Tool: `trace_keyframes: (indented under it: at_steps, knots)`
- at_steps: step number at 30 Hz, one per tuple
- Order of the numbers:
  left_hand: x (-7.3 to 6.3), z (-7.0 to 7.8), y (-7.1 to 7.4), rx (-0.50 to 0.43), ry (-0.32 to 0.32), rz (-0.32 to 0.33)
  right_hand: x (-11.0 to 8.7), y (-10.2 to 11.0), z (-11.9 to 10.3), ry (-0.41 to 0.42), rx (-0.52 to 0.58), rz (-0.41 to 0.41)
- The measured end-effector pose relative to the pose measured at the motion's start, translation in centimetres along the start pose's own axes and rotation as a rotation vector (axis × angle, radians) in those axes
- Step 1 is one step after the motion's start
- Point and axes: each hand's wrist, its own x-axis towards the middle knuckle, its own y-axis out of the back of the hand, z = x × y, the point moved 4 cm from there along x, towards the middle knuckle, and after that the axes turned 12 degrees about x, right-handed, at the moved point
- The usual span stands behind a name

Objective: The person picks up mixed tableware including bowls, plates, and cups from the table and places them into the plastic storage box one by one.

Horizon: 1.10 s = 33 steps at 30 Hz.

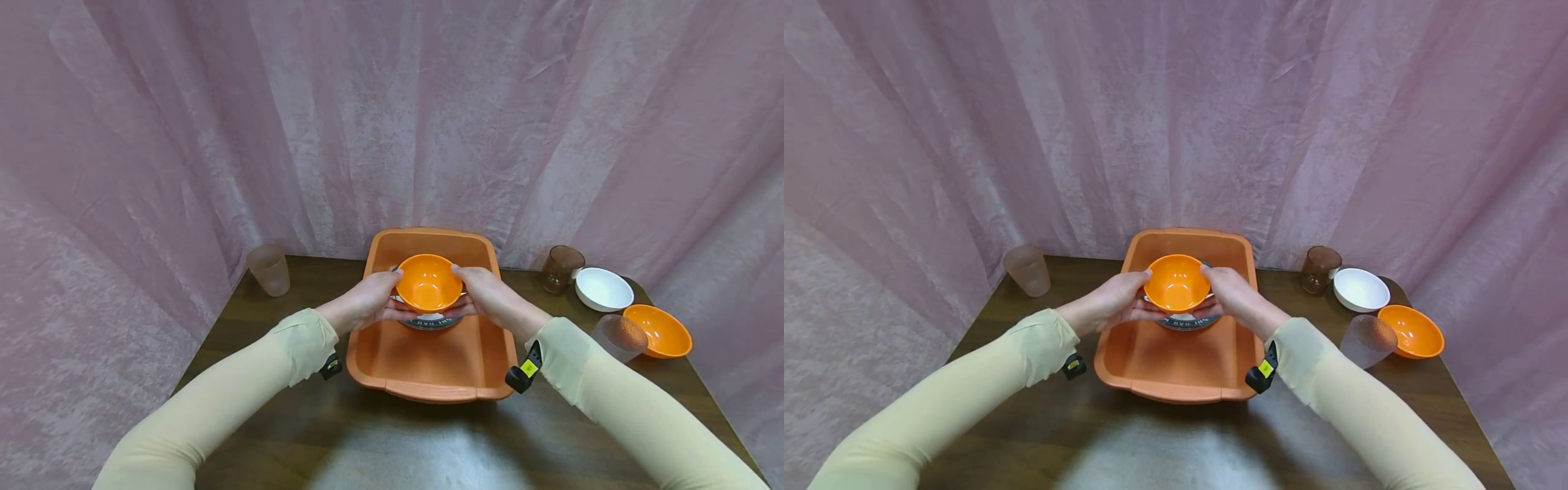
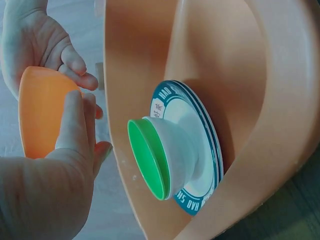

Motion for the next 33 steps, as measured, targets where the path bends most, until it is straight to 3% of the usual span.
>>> trace_keyframes:
  at_steps: [5,9,16,26,33]
  knots:
    - [0.2,0.0,0.2,-0.004,0.003,0.024,-0.3,0.8,-0.3,0.002,-0.077,0.076]
    - [0.3,0.0,0.6,0.013,0.008,0.037,-1.0,1.3,-0.5,0.039,-0.229,0.094]
    - [0.7,-0.1,1.1,0.058,0.015,0.056,-3.0,2.0,-0.8,0.225,-0.64,0.1]
    - [0.8,0.0,1.5,0.074,0.029,0.079,-5.2,1.4,-0.6,0.464,-1.118,0.15]
    - [1.0,0.0,1.7,0.083,0.03,0.068,-6.5,0.9,-0.2,0.55,-1.339,0.145]
